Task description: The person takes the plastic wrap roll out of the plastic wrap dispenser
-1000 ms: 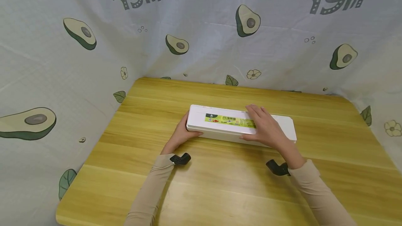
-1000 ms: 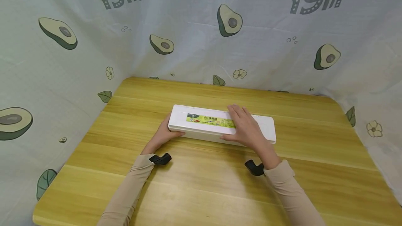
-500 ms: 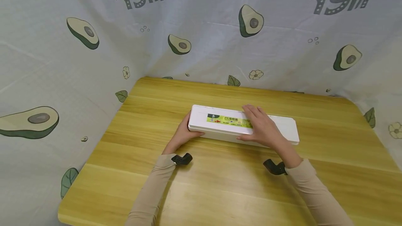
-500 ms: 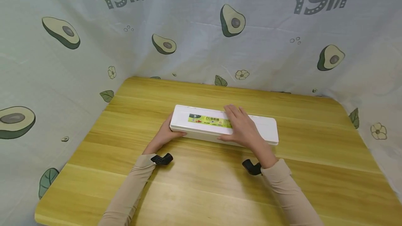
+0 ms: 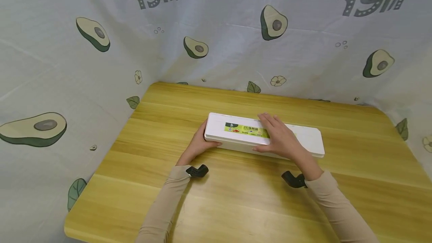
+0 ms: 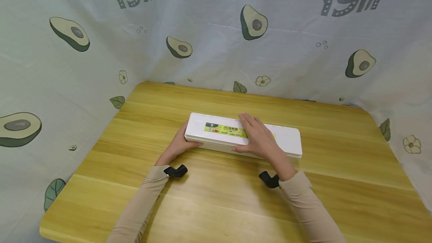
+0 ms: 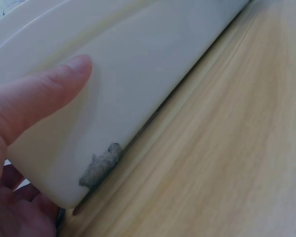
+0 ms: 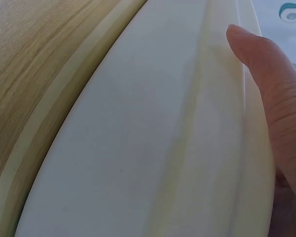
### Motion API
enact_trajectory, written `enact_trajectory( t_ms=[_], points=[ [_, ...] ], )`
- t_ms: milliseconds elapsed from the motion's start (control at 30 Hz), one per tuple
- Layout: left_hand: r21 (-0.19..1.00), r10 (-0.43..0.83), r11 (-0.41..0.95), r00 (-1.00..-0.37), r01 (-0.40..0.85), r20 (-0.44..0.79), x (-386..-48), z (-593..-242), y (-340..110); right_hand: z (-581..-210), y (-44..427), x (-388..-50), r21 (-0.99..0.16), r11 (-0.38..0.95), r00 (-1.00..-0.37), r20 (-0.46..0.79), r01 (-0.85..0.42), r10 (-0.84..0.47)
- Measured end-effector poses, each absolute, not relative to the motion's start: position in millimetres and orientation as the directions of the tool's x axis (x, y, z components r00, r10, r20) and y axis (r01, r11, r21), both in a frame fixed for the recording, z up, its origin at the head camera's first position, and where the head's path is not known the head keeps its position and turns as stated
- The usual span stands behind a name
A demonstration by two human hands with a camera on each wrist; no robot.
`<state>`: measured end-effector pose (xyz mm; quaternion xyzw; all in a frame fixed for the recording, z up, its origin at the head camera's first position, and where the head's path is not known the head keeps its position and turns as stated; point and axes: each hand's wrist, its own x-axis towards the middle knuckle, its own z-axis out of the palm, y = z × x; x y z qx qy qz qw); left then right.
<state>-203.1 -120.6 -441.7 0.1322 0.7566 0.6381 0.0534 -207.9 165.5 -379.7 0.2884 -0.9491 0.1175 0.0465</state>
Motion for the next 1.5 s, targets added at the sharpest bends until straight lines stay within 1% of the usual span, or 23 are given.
enact_trajectory(
  t_ms=[167,333,500,733,1033,1200,1433,1500],
  points=[
    [0.981,0.268,0.145,-0.960,0.126,0.083,-203.9,-444.3,-120.4,-381.4,162.6,-209.3,-0.221,0.805,-0.835,0.130,-0.550,-0.535],
    [0.982,0.255,0.133,-0.962,0.137,0.100,-208.5,-454.4,-119.7,-382.6,160.3,-210.0,-0.203,0.804,-0.829,0.127,-0.560,-0.545],
    [0.976,0.234,0.132,-0.962,0.173,0.139,-215.9,-467.9,-119.5,-383.8,159.5,-212.0,-0.158,0.794,-0.809,0.165,-0.587,-0.565],
    [0.980,0.266,0.128,-0.958,0.150,0.112,-205.4,-439.9,-119.5,-385.9,160.4,-215.9,-0.118,0.774,-0.775,0.233,-0.622,-0.587],
    [0.974,0.252,0.137,-0.957,0.180,0.141,-216.8,-469.4,-120.4,-389.0,161.1,-217.7,-0.062,0.740,-0.722,0.288,-0.670,-0.629],
    [0.974,0.247,0.122,-0.956,0.190,0.156,-216.8,-470.6,-120.2,-387.0,161.8,-217.1,-0.039,0.727,-0.699,0.316,-0.686,-0.642],
    [0.981,0.247,0.123,-0.962,0.150,0.116,-215.9,-466.5,-119.8,-379.6,161.7,-216.8,-0.034,0.720,-0.680,0.364,-0.693,-0.637],
    [0.981,0.251,0.130,-0.962,0.147,0.110,-212.1,-459.7,-120.1,-378.1,161.9,-216.4,-0.033,0.719,-0.677,0.367,-0.694,-0.637]
  ],
)
